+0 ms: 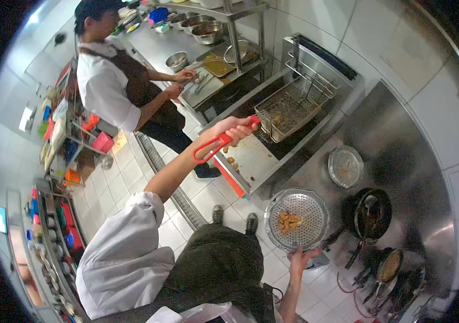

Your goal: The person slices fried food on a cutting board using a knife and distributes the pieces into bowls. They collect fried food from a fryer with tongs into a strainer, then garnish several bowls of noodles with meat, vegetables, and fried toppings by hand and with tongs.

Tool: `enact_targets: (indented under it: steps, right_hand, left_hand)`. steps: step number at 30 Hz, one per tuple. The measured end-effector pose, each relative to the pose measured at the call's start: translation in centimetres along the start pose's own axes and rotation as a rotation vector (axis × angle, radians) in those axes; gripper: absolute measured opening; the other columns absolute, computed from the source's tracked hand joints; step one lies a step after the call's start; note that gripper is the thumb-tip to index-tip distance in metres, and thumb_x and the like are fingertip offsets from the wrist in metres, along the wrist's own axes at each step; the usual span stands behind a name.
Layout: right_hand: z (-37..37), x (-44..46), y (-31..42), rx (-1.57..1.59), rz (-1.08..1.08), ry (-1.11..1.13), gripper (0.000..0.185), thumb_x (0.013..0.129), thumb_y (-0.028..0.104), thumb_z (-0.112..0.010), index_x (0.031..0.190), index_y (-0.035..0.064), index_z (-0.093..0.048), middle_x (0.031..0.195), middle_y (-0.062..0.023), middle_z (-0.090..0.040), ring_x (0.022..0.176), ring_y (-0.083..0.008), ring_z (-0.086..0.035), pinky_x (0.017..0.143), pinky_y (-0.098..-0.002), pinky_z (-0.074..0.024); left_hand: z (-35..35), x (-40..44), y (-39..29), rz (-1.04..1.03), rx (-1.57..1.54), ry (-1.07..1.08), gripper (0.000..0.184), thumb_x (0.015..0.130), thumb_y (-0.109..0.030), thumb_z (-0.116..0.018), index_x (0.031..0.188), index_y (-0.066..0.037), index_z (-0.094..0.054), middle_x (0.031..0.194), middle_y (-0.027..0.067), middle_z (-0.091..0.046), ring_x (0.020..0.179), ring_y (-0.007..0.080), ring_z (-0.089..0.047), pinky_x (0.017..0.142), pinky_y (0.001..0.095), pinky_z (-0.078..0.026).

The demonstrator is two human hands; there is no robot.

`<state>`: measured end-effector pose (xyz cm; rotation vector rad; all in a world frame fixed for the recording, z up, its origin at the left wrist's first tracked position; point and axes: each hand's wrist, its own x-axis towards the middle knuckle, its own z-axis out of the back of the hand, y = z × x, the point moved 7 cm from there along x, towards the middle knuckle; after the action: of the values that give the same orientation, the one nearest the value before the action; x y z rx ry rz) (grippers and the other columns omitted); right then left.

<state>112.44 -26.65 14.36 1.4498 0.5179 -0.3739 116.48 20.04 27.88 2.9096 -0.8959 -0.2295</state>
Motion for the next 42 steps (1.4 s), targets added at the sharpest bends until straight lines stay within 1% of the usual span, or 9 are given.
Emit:
enact_targets:
  steps: [8,13,20,22,24,27,35,40,42]
  right_hand:
    - [-1.4,-1.7,0.6,-0.736,0.502,0.064,0.071,0.088,-0.005,-0.050,0.144,-0.0004,-0.006,0.146,-0.0218,-0.022,0.130,-0.0286,-0.034,0.099,-0.0331,-0.0378]
    - [-14.5,-10.8,1.1,-0.489,0.152,0.325,0.068,0.092,0.004,-0.044,0.146,0.0137,-0.005,0.148,-0.0202,-0.017,0.116,-0.0363,-0.047,0.070,-0.0400,-0.0546]
    - [-34.1,-26.0,-3.6,-0.730,0.811,0.746,0.037,0.098,0.031,-0.049,0.112,-0.0019,-0.058,0.089,-0.0126,-0.066,0.074,-0.0275,-0.061,0.066,-0.0392,-0.0504]
    - [-38.8,-31.3,-7.3,-0.953,0.819,0.753,0.036,0.098,0.029,-0.048,0.113,-0.0029,-0.057,0.092,-0.0145,-0.067,0.077,-0.0290,-0.061,0.069,-0.0397,-0.0506]
    - [-45.6,-33.9,-14.0,-0.615,0.209,1.124,0.066,0.091,0.006,-0.043,0.145,0.0155,-0.006,0.145,-0.0165,-0.028,0.110,-0.0323,-0.053,0.076,-0.0438,-0.0521]
    - [-56.7,-38.4,-21.5,-0.687,0.454,1.299,0.065,0.091,0.009,-0.044,0.144,0.0147,-0.007,0.145,-0.0152,-0.030,0.111,-0.0320,-0.053,0.079,-0.0447,-0.0524]
    - [-81.4,-77.4,-46.5,-0.978,0.716,1.982,0.070,0.095,0.012,-0.048,0.147,0.0052,-0.001,0.144,-0.0194,-0.027,0.123,-0.0269,-0.043,0.097,-0.0403,-0.0449]
    - [-85.9,-106.9,-62.3,-1.086,0.147,2.377,0.078,0.092,0.005,-0.046,0.145,0.0087,0.011,0.136,-0.0261,-0.035,0.116,-0.0323,-0.049,0.085,-0.0449,-0.0536]
    - [-83.8,-119.0,-65.2,-1.270,0.052,2.449,0.071,0.089,0.004,-0.045,0.142,-0.0036,0.002,0.139,-0.0254,-0.034,0.130,-0.0293,-0.036,0.108,-0.0361,-0.0315]
  left_hand:
    - [-1.7,-8.8,6.7,-0.524,0.659,-0.394,0.063,0.100,-0.056,-0.025,0.126,-0.003,-0.047,0.098,0.0164,-0.059,0.088,0.0285,-0.061,0.081,0.0391,-0.053]
    - [13.7,-29.8,17.9,-1.013,0.384,-0.309,0.047,0.103,-0.045,-0.027,0.126,-0.008,-0.046,0.112,0.0121,-0.058,0.099,0.0247,-0.061,0.097,0.0419,-0.048]
    - [51.4,-61.1,60.8,-1.907,-0.560,-1.177,0.036,0.080,-0.004,-0.061,0.115,-0.008,-0.052,0.082,0.0041,-0.056,0.068,0.0132,-0.057,0.059,0.0262,-0.049]
    - [52.2,-66.4,77.5,-2.108,-0.808,-1.416,0.013,0.077,0.002,-0.061,0.080,-0.010,-0.058,0.076,0.0012,-0.058,0.066,0.0107,-0.055,0.057,0.0256,-0.047]
    - [50.5,-68.1,90.9,-1.954,-1.165,-1.886,0.012,0.076,0.001,-0.058,0.085,-0.007,-0.063,0.065,0.0003,-0.055,0.055,0.0101,-0.052,0.052,0.0231,-0.043]
    - [54.6,-68.2,104.5,-2.205,-1.513,-1.581,0.037,0.081,-0.008,-0.056,0.118,-0.011,-0.051,0.088,0.0066,-0.061,0.071,0.0151,-0.058,0.062,0.0293,-0.050]
    - [48.5,-84.7,93.8,-2.132,-1.536,-1.168,0.045,0.088,-0.022,-0.057,0.129,-0.013,-0.042,0.130,0.0134,-0.045,0.111,0.0346,-0.056,0.091,0.0466,-0.049]
    - [42.9,-102.8,87.7,-2.308,-1.210,-1.144,0.046,0.093,-0.023,-0.054,0.135,-0.013,-0.038,0.136,0.0194,-0.039,0.102,0.0329,-0.063,0.086,0.0395,-0.053]
    - [38.0,-110.8,88.8,-2.440,-1.177,-1.112,0.053,0.094,-0.030,-0.057,0.138,-0.013,-0.032,0.137,0.0201,-0.036,0.103,0.0323,-0.064,0.084,0.0384,-0.053]
